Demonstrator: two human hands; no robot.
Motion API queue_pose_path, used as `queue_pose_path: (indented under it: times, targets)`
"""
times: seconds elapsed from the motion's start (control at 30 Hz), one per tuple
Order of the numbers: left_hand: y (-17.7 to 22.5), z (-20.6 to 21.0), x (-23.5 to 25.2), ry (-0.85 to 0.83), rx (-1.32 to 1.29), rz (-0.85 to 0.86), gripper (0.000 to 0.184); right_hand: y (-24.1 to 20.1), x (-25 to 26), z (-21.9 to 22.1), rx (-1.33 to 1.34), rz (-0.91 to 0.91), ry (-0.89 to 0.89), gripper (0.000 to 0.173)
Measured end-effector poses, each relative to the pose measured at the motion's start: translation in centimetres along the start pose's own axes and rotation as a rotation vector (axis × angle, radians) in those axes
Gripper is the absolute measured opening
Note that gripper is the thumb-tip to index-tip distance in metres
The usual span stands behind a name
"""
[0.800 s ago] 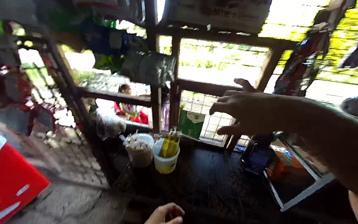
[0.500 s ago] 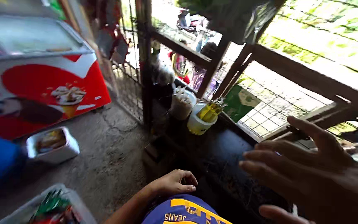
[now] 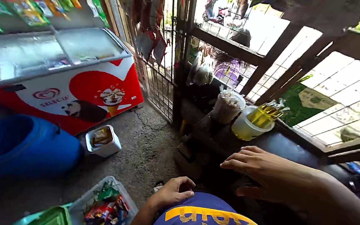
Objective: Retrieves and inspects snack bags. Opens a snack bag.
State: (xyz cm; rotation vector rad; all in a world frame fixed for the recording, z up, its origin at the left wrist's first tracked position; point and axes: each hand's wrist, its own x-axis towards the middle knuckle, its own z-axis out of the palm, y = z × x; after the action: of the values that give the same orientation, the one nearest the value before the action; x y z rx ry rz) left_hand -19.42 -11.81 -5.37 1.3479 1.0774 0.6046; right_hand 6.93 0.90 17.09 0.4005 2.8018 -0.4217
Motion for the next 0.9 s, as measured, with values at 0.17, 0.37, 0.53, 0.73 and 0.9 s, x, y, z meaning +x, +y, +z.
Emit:
queue_pose_path:
  times: [0.17,0.37,0.53,0.73,0.9]
  targets:
    - [-1.6,-10.7,-4.5,0.149,0.07,-0.11,0.039,0.8,12.7,2.4,0.413,-0.118,0.048,0.053]
    - [-2.2,-20.0,-8.0,0.296,-0.007,-0.219,0.039,3.5,27.4,7.4,0.762,-0.126,0.079,0.051]
    - [-4.2,-25.1,-5.1,0.322,-0.277,-0.279,0.033,6.7,33.5,7.6,0.832,-0.097,-0.031,0.05]
    - [-5.2,-32.3,3.1,0.367,-0.363,-0.356,0.028,14.3,41.9,3.3,0.806,0.033,0.133,0.05]
    - [-4.0,-39.2,8.6,0.459,-0.377,-0.379,0.026,21.9,48.6,-0.5,0.861,0.233,0.471,0.034]
